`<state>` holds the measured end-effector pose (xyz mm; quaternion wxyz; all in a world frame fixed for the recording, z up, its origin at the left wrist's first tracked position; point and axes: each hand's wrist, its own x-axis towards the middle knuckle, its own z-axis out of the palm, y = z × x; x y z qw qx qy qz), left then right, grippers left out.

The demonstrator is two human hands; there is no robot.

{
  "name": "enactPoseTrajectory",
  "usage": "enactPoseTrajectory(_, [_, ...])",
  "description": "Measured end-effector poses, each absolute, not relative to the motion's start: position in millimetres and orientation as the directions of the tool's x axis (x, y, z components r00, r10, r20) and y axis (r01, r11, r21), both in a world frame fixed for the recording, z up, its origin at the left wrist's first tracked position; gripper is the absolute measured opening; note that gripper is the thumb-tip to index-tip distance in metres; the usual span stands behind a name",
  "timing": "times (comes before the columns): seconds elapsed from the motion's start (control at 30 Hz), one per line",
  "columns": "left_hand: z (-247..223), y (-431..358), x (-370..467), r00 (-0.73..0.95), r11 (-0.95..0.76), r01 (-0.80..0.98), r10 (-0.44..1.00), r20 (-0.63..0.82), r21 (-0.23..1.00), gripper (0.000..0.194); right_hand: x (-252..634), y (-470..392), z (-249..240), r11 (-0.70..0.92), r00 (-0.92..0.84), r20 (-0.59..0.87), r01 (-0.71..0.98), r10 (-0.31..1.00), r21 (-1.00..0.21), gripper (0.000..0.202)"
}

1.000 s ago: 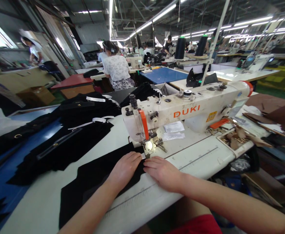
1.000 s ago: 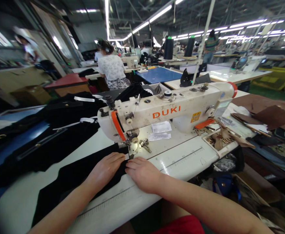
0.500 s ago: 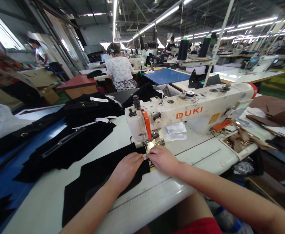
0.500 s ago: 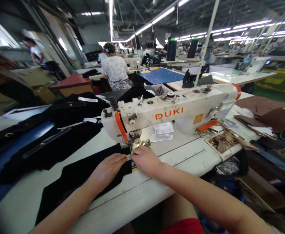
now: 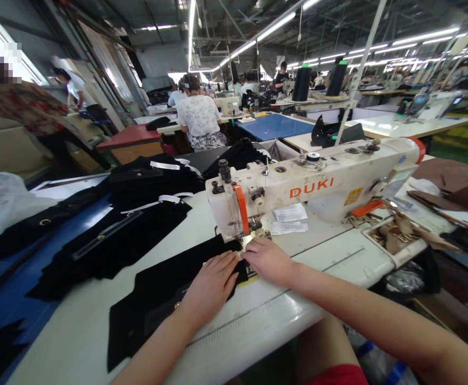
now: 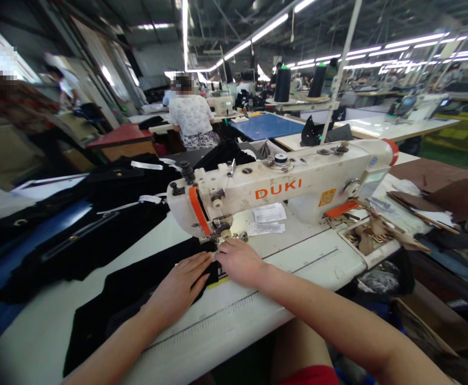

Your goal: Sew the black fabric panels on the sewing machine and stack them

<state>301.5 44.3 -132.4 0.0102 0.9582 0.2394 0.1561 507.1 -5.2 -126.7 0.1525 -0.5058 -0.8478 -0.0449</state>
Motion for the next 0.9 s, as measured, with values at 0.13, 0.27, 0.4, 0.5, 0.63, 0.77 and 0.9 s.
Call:
enactPoseTrajectory(0.13, [-130.8, 54.3, 308.3, 0.832, -0.877, 0.470, 0.477, 0.282, 0.097, 0.037, 511.0, 3.4, -125.2, 0.469, -0.439, 0.274, 0.881, 0.856, -0.053, 0.015])
enactPoseTrajectory(0.27, [-130.0, 54.3, 309.8, 0.832, -0.877, 0.468, 0.478, 0.281, 0.106, 0.037, 511.7, 4.2, -122.3, 0.465, -0.435, 0.268, 0.884, 0.859, -0.056, 0.018])
enactPoseTrajectory(0.4, [-130.5, 48.4, 308.8, 0.848, -0.884, 0.458, 0.466, 0.250, 0.094, 0.038, 510.6, 1.2, -121.7, 0.453, -0.418, 0.277, 0.889, 0.865, -0.072, 0.019])
enactPoseTrajectory(0.5, [-130.8, 48.0, 309.6, 0.853, -0.885, 0.457, 0.466, 0.234, 0.095, 0.038, 510.2, 0.8, -121.6, 0.441, -0.402, 0.290, 0.894, 0.869, -0.082, 0.019])
enactPoseTrajectory(0.63, [-131.0, 52.4, 311.9, 0.846, -0.880, 0.461, 0.475, 0.241, 0.115, 0.038, 510.8, 2.3, -120.4, 0.434, -0.395, 0.293, 0.898, 0.871, -0.079, 0.019])
enactPoseTrajectory(0.77, [-132.5, 54.5, 313.0, 0.845, -0.877, 0.466, 0.481, 0.232, 0.118, 0.039, 511.0, 1.7, -120.0, 0.417, -0.377, 0.292, 0.905, 0.879, -0.086, 0.019])
enactPoseTrajectory(0.9, [-133.2, 54.2, 313.4, 0.850, -0.872, 0.477, 0.489, 0.198, 0.107, 0.040, 510.7, 0.6, -121.7, 0.422, -0.384, 0.303, 0.904, 0.872, -0.069, 0.019])
